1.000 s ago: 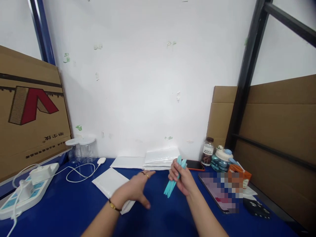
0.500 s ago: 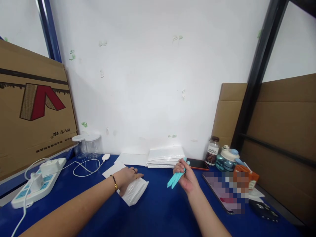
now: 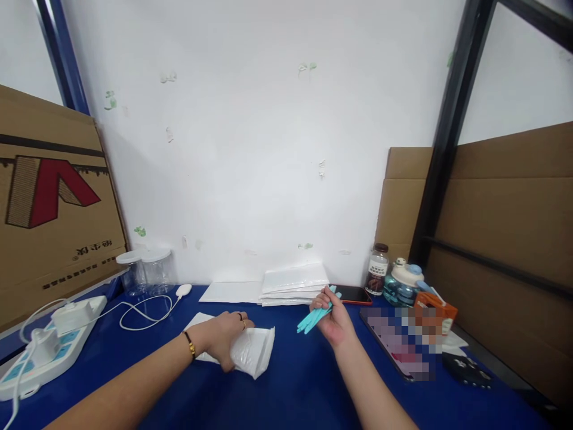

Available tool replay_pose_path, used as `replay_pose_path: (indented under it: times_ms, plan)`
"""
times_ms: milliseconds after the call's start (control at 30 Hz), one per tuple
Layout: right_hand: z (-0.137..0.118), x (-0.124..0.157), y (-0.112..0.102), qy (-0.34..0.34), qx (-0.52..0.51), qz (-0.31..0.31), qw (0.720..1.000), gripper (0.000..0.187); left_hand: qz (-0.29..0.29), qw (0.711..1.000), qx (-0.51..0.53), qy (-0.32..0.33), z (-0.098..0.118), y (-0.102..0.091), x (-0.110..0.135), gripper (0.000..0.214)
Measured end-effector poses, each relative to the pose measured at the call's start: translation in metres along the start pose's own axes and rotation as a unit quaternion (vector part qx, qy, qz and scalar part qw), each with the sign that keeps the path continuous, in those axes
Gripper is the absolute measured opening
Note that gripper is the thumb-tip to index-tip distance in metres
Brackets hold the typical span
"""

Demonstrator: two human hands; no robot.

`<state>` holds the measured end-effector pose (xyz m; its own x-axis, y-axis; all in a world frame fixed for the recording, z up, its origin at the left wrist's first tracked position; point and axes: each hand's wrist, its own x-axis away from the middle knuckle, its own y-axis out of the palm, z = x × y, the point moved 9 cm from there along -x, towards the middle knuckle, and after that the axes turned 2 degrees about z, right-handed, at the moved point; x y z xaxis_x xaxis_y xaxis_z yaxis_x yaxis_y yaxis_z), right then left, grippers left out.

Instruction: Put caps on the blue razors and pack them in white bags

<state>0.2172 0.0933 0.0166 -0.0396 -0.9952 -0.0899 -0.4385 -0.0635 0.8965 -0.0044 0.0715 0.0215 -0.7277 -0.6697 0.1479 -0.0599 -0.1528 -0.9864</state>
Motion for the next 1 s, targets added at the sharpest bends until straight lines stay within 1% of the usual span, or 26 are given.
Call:
replay_pose_path:
  times_ms: [67, 133, 233, 300, 400, 500, 567, 633, 700, 800, 900, 967, 1000]
  plan:
    - [0.0, 0.0, 0.001, -0.006, 0.005, 0.0, 1.0, 0.027, 0.035, 0.999, 0.016, -0.009, 0.009, -0.006, -0.001, 0.071]
    - [-0.002, 0.0, 0.003, -0.024, 0.03, -0.006, 0.999, 0.026, 0.062, 0.997, 0.048, -0.018, 0.017, -0.01, -0.006, 0.067]
    - [-0.007, 0.002, 0.005, -0.064, 0.065, 0.005, 0.996, 0.027, 0.065, 0.992, 0.103, -0.024, 0.029, -0.012, -0.017, 0.062]
    - [-0.013, 0.006, 0.009, -0.095, 0.087, 0.009, 0.992, 0.027, 0.064, 0.987, 0.148, -0.017, 0.038, -0.015, -0.024, 0.058]
    - [-0.023, 0.018, 0.026, -0.142, 0.13, -0.008, 0.981, 0.025, 0.088, 0.967, 0.237, 0.016, 0.051, -0.025, -0.028, 0.054]
    - [-0.03, 0.033, 0.051, -0.166, 0.174, -0.047, 0.969, 0.021, 0.118, 0.936, 0.329, 0.05, 0.06, -0.035, -0.028, 0.054]
    - [-0.032, 0.041, 0.071, -0.168, 0.208, -0.08, 0.96, 0.02, 0.143, 0.91, 0.383, 0.073, 0.065, -0.043, -0.027, 0.055]
    - [-0.033, 0.047, 0.094, -0.162, 0.248, -0.118, 0.948, 0.02, 0.165, 0.878, 0.439, 0.101, 0.069, -0.051, -0.027, 0.055]
    - [-0.032, 0.052, 0.119, -0.148, 0.302, -0.158, 0.928, 0.022, 0.176, 0.836, 0.502, 0.133, 0.075, -0.059, -0.027, 0.056]
    - [-0.028, 0.056, 0.154, -0.113, 0.399, -0.205, 0.886, 0.023, 0.187, 0.762, 0.596, 0.173, 0.081, -0.069, -0.028, 0.066]
    - [-0.017, 0.056, 0.175, -0.073, 0.485, -0.229, 0.841, 0.024, 0.194, 0.695, 0.667, 0.187, 0.083, -0.071, -0.031, 0.075]
    - [-0.007, 0.057, 0.182, -0.044, 0.521, -0.241, 0.817, 0.025, 0.193, 0.662, 0.701, 0.181, 0.082, -0.065, -0.034, 0.077]
    - [-0.002, 0.057, 0.184, -0.032, 0.531, -0.247, 0.81, 0.025, 0.192, 0.648, 0.716, 0.176, 0.081, -0.061, -0.035, 0.077]
